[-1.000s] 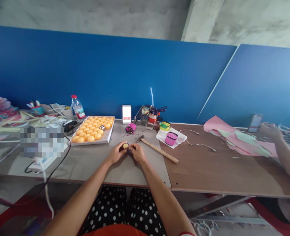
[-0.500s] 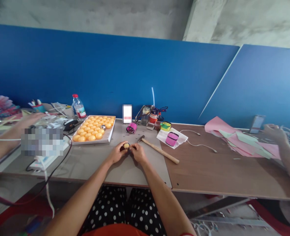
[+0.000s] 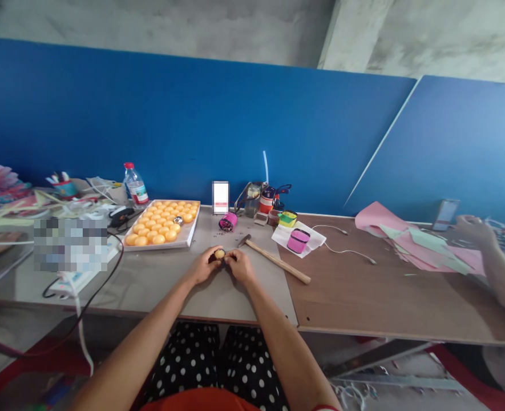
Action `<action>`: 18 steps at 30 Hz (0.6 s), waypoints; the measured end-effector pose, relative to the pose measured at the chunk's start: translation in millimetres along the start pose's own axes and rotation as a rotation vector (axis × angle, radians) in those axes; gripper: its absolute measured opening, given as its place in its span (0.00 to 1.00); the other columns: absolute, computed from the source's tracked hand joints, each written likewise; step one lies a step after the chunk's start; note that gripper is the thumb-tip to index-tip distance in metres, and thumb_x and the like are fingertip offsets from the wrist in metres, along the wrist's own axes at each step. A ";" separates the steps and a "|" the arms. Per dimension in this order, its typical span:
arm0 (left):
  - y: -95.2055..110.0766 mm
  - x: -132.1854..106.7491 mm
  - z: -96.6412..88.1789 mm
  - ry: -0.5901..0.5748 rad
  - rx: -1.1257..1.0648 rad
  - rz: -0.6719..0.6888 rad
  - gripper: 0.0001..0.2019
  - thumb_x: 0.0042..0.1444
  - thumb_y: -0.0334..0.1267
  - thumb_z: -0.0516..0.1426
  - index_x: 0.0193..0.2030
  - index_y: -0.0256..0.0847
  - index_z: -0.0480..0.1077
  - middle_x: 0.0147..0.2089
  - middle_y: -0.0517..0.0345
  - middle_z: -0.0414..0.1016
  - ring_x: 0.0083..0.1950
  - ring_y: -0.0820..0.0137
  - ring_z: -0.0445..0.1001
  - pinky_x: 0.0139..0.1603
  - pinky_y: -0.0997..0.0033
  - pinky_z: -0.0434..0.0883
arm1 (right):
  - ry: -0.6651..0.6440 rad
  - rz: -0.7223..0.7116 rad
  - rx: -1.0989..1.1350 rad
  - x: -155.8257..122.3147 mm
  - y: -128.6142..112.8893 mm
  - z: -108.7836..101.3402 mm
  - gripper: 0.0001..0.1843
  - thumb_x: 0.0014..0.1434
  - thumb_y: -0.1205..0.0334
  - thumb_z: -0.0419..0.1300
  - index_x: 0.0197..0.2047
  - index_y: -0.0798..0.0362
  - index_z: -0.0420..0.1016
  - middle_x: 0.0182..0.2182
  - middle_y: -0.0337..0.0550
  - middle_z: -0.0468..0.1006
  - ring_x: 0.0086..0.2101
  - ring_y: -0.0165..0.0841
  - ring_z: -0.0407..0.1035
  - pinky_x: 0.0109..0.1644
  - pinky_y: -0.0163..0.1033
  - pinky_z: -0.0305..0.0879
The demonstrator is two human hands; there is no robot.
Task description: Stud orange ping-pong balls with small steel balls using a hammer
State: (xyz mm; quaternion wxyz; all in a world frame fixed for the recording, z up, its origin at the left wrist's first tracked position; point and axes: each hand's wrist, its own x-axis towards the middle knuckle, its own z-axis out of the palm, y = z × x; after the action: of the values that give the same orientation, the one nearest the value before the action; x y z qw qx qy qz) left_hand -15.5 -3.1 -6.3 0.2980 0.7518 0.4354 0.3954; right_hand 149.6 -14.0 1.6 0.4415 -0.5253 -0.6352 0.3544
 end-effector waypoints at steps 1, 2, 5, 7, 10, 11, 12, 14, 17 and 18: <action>0.3 -0.1 0.0 -0.001 0.004 0.007 0.23 0.49 0.32 0.56 0.54 0.40 0.64 0.53 0.51 0.70 0.52 0.64 0.69 0.55 0.61 0.65 | -0.002 0.001 0.001 0.5 0.8 0.2 0.08 0.45 0.60 0.52 0.25 0.54 0.69 0.22 0.36 0.69 0.26 0.29 0.62 0.31 0.33 0.57; 0.8 -0.2 -0.1 -0.002 0.008 0.011 0.23 0.50 0.32 0.56 0.54 0.41 0.64 0.53 0.51 0.70 0.52 0.64 0.69 0.55 0.61 0.65 | -0.005 0.002 0.002 1.0 1.6 0.3 0.07 0.45 0.60 0.52 0.25 0.54 0.69 0.22 0.36 0.69 0.26 0.29 0.61 0.31 0.33 0.57; 3.0 -0.6 -0.7 -0.014 0.017 0.008 0.22 0.50 0.32 0.55 0.54 0.41 0.64 0.52 0.51 0.71 0.52 0.63 0.69 0.55 0.61 0.65 | -0.012 0.007 0.001 2.0 3.0 0.2 0.07 0.45 0.60 0.53 0.25 0.54 0.68 0.21 0.36 0.69 0.25 0.28 0.61 0.31 0.33 0.57; 4.2 -0.5 -1.2 -0.026 0.024 0.005 0.22 0.50 0.33 0.55 0.54 0.40 0.64 0.52 0.50 0.71 0.51 0.63 0.69 0.55 0.61 0.65 | -0.011 0.014 -0.004 2.2 2.5 0.0 0.07 0.45 0.61 0.53 0.25 0.54 0.68 0.21 0.35 0.68 0.25 0.28 0.60 0.31 0.33 0.57; 5.2 -0.3 -1.5 -0.038 0.039 0.005 0.22 0.50 0.33 0.55 0.54 0.40 0.64 0.52 0.50 0.71 0.52 0.63 0.69 0.55 0.61 0.65 | 0.010 0.002 -0.022 2.2 0.3 -0.4 0.05 0.44 0.62 0.54 0.25 0.54 0.68 0.21 0.35 0.68 0.25 0.28 0.60 0.31 0.33 0.56; 5.4 -0.2 -1.6 -0.040 0.043 0.001 0.22 0.50 0.33 0.55 0.54 0.41 0.64 0.53 0.51 0.71 0.52 0.63 0.69 0.55 0.61 0.65 | 0.019 0.005 -0.031 2.3 -0.4 -0.7 0.05 0.44 0.62 0.54 0.25 0.54 0.68 0.21 0.35 0.68 0.25 0.28 0.60 0.31 0.33 0.56; 5.5 -0.2 -1.6 -0.041 0.047 -0.005 0.22 0.50 0.33 0.55 0.55 0.41 0.64 0.53 0.51 0.70 0.52 0.63 0.69 0.55 0.61 0.65 | 0.025 0.015 -0.041 2.5 -1.0 -0.9 0.04 0.44 0.62 0.55 0.24 0.54 0.68 0.21 0.35 0.68 0.25 0.28 0.60 0.31 0.33 0.56; 5.6 -0.4 -1.5 -0.037 0.052 -0.017 0.22 0.50 0.34 0.55 0.55 0.41 0.64 0.53 0.51 0.71 0.52 0.63 0.69 0.55 0.61 0.65 | 0.028 0.041 -0.065 3.1 -1.8 -1.5 0.04 0.43 0.62 0.55 0.24 0.54 0.67 0.20 0.34 0.67 0.24 0.28 0.60 0.30 0.33 0.55; 6.0 -0.9 -0.6 -0.036 0.055 -0.012 0.22 0.50 0.34 0.55 0.54 0.40 0.65 0.52 0.51 0.71 0.52 0.63 0.69 0.55 0.62 0.65 | 0.029 0.037 -0.094 4.4 -2.5 -1.8 0.03 0.44 0.63 0.55 0.24 0.54 0.67 0.20 0.35 0.67 0.24 0.28 0.60 0.31 0.33 0.55; 6.4 -1.1 -0.2 -0.037 0.055 -0.008 0.22 0.50 0.34 0.56 0.54 0.40 0.65 0.52 0.51 0.71 0.52 0.63 0.69 0.55 0.62 0.65 | 0.032 0.030 -0.096 4.7 -2.7 -1.7 0.03 0.44 0.63 0.55 0.23 0.54 0.67 0.21 0.35 0.67 0.25 0.28 0.60 0.31 0.34 0.55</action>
State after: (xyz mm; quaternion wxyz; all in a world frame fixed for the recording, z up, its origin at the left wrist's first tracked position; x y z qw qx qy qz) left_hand -13.3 -7.0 -1.5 0.2868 0.7651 0.4437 0.3682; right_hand 150.0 -10.0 5.5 0.4207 -0.5608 -0.6365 0.3216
